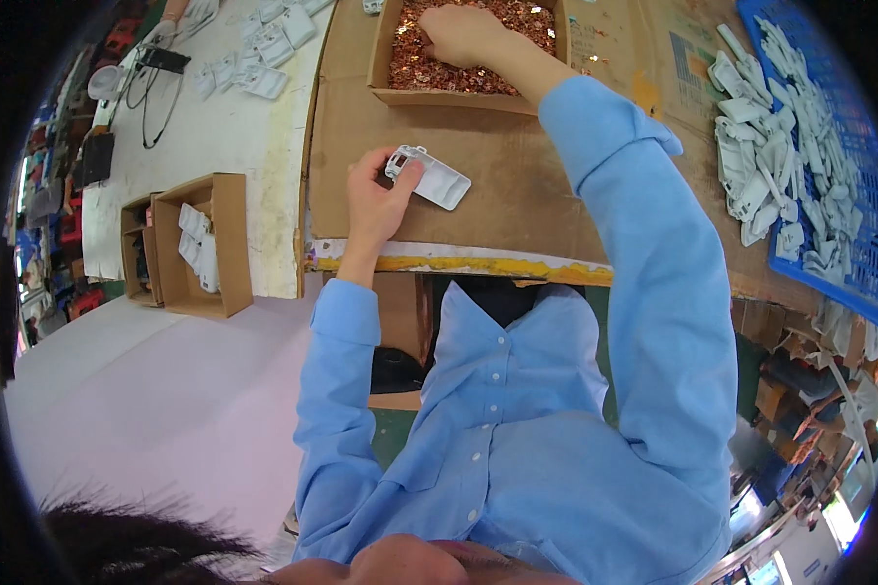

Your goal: Assembling small electronic components by hand at a factory workbench.

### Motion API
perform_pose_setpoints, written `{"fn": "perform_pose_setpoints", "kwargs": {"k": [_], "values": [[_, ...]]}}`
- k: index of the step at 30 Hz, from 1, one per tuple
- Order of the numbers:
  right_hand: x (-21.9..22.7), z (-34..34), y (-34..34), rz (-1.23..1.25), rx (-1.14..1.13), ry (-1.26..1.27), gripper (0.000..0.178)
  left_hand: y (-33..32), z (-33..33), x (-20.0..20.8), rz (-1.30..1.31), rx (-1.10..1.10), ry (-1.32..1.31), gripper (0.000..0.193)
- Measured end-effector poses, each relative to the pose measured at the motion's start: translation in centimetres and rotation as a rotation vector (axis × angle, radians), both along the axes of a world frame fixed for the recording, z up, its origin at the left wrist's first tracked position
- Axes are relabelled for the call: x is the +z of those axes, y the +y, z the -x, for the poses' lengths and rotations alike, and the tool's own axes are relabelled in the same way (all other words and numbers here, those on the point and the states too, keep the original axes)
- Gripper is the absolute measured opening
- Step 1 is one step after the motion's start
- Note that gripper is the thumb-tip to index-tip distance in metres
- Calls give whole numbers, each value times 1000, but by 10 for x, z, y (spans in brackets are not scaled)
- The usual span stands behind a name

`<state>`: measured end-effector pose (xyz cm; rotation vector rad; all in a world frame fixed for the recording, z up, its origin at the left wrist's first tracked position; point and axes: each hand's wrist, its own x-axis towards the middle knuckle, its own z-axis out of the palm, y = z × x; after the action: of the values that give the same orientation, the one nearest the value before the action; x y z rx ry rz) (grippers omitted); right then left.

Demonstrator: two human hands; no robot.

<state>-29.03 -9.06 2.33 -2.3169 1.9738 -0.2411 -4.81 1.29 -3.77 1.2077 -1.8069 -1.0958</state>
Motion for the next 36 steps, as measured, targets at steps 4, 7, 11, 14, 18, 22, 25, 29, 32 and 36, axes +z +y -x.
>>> {"fn": "perform_pose_setpoints", "kwargs": {"k": [4, 7, 11, 14, 18, 22, 25, 29, 32, 36], "values": [[-7, -4, -10, -142, -94, -65, 19, 0, 1, 7, 73, -21, -23, 23], [-1, -7, -7, -158, -135, -67, 21, 0, 0, 6, 94, -6, -52, 22], [-2, 4, -9, -144, -171, -106, 27, 1, 3, 11, 121, -9, -74, 22], [1, 16, -6, -84, -190, -174, 27, -1, 4, 12, 148, -15, -73, 22], [39, 16, 17, 45, -265, -452, 19, -2, 1, 6, 114, -18, -93, 23], [44, 36, 43, 79, -203, -669, 23, -1, 2, 4, 204, 7, -48, 23], [56, 38, 101, -45, -195, -962, 5, -3, -3, 3, -125, -50, 168, 21], [59, 36, 189, -124, -118, -1264, 6, -3, 2, 10, -192, -59, 315, 15], [49, 29, 252, -177, -239, -1390, 11, 8, 17, 37, -340, -67, 519, 14], [41, 15, 322, -68, -356, -1659, 16, 72, 48, 61, -594, -120, 791, 19]]}}
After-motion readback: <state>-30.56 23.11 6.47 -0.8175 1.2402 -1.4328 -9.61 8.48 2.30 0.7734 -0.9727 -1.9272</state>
